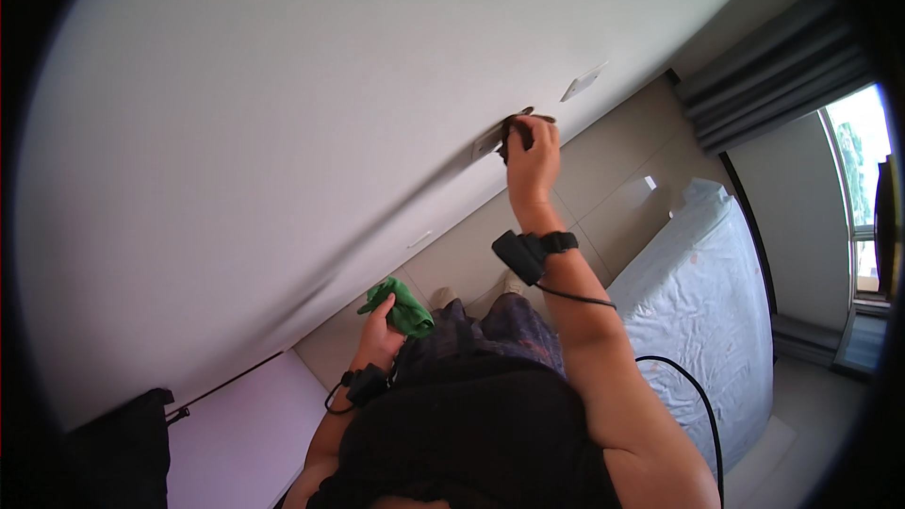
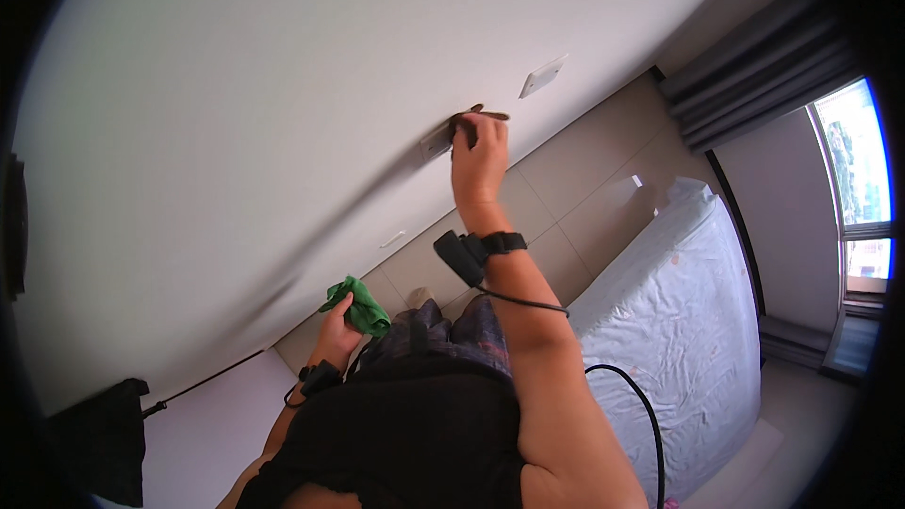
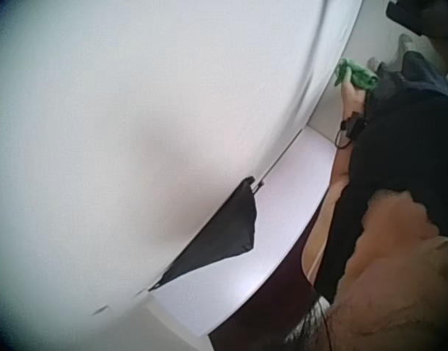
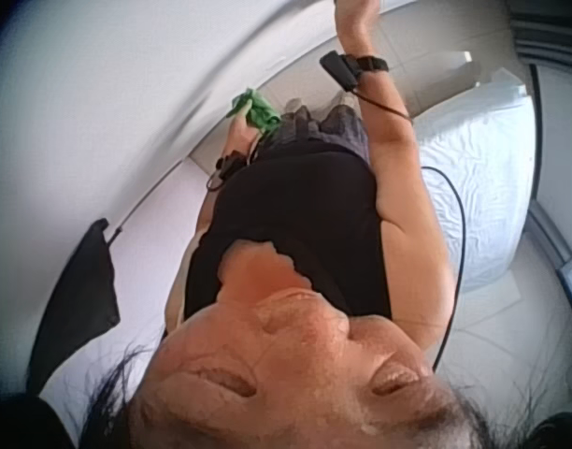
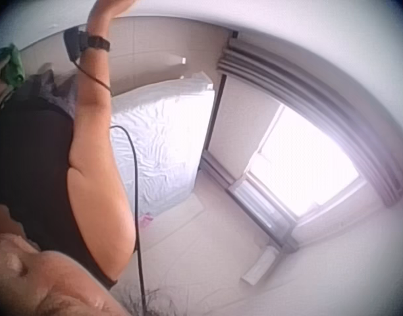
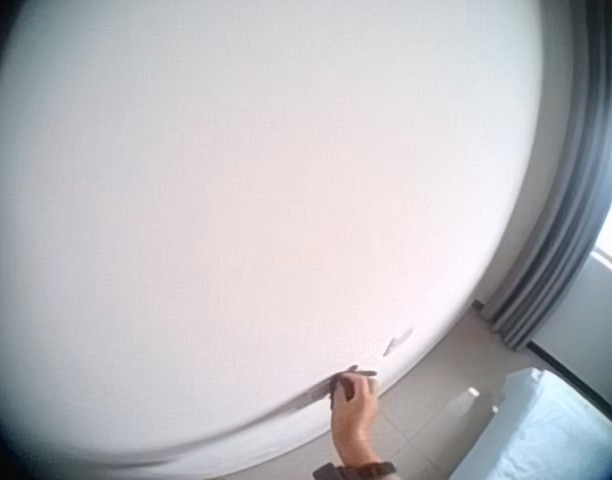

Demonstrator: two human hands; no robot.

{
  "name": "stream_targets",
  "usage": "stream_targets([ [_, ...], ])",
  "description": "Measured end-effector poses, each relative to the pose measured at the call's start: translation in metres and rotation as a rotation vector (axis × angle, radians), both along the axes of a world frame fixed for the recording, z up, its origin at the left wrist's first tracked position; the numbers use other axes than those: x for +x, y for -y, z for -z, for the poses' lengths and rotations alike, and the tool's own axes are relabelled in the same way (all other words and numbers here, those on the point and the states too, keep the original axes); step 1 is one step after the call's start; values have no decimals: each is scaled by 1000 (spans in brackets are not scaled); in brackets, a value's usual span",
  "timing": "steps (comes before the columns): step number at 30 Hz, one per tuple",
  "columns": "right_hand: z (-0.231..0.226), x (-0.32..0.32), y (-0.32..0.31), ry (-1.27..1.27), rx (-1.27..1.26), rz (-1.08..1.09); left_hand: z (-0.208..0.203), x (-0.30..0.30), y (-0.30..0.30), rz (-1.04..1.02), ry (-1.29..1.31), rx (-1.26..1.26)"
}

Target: Cleaning the headboard and wall fixtures with cloths in a bedroom.

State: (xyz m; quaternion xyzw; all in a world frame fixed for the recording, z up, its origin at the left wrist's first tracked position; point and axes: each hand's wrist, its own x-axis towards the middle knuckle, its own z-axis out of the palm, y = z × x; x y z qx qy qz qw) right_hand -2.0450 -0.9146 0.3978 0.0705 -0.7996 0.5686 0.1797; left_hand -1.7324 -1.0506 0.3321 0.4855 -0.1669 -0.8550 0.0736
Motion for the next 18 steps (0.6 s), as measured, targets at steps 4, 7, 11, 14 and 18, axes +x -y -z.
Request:
stream_targets([
  [4, 4, 13, 4, -139, 44, -157, 3, 2, 4, 10, 19, -4],
  [7, 3, -3, 1, 116, -106, -18, 3, 3, 6, 14, 48, -12],
  [11, 10, 12, 7, -33, -13, -64, 5, 1, 5, 15, 51, 1],
  [14, 12, 14, 5, -18, -59, -115, 3, 3, 7, 10, 55, 7],
  [18, 15, -7, -1, 196, -168, 50, 3, 3, 8, 12, 29, 8],
])
